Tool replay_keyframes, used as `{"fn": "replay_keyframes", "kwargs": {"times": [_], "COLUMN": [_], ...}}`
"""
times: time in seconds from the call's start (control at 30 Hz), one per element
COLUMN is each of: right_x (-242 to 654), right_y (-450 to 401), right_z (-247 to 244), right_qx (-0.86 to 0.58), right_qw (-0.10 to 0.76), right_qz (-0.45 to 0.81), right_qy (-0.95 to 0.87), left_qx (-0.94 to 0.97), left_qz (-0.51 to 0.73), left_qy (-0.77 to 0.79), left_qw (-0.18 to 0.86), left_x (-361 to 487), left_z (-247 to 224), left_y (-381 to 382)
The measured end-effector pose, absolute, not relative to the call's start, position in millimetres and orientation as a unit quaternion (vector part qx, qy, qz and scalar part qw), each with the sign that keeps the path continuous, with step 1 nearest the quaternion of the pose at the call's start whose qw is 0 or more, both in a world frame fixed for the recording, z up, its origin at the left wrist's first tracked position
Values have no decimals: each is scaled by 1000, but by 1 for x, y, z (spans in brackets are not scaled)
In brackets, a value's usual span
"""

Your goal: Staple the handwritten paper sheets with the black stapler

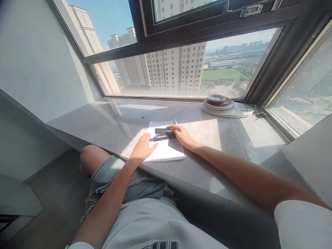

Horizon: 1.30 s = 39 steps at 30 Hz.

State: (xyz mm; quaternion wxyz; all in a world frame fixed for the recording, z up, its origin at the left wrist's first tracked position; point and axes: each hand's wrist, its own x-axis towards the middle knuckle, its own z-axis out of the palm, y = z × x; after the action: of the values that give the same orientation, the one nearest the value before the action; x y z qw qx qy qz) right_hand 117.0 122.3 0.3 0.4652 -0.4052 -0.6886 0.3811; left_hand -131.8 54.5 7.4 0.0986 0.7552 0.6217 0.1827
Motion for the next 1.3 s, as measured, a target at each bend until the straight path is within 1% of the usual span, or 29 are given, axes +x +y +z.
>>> {"fn": "replay_keyframes", "kwargs": {"times": [0.3, 0.53, 0.73, 0.9, 1.17, 1.3], "right_x": [119, 118, 118, 118, 117, 118], "right_y": [130, 130, 131, 130, 126, 130], "right_z": [-8, -8, -8, -7, -7, -11], "right_qx": [-395, -401, -388, -393, -420, -410], "right_qw": [479, 481, 483, 481, 498, 477], "right_qz": [390, 395, 407, 406, 438, 433], "right_qy": [-680, -672, -671, -670, -619, -645], "left_qx": [752, 721, 713, 712, 723, 725], "left_qz": [194, 228, 239, 242, 233, 233], "left_qy": [623, 640, 642, 644, 637, 635], "left_qw": [98, 137, 148, 143, 130, 130], "left_x": [-132, -133, -134, -133, -133, -133], "left_z": [5, 8, 7, 6, 10, 9], "left_y": [56, 55, 56, 56, 55, 55]}}
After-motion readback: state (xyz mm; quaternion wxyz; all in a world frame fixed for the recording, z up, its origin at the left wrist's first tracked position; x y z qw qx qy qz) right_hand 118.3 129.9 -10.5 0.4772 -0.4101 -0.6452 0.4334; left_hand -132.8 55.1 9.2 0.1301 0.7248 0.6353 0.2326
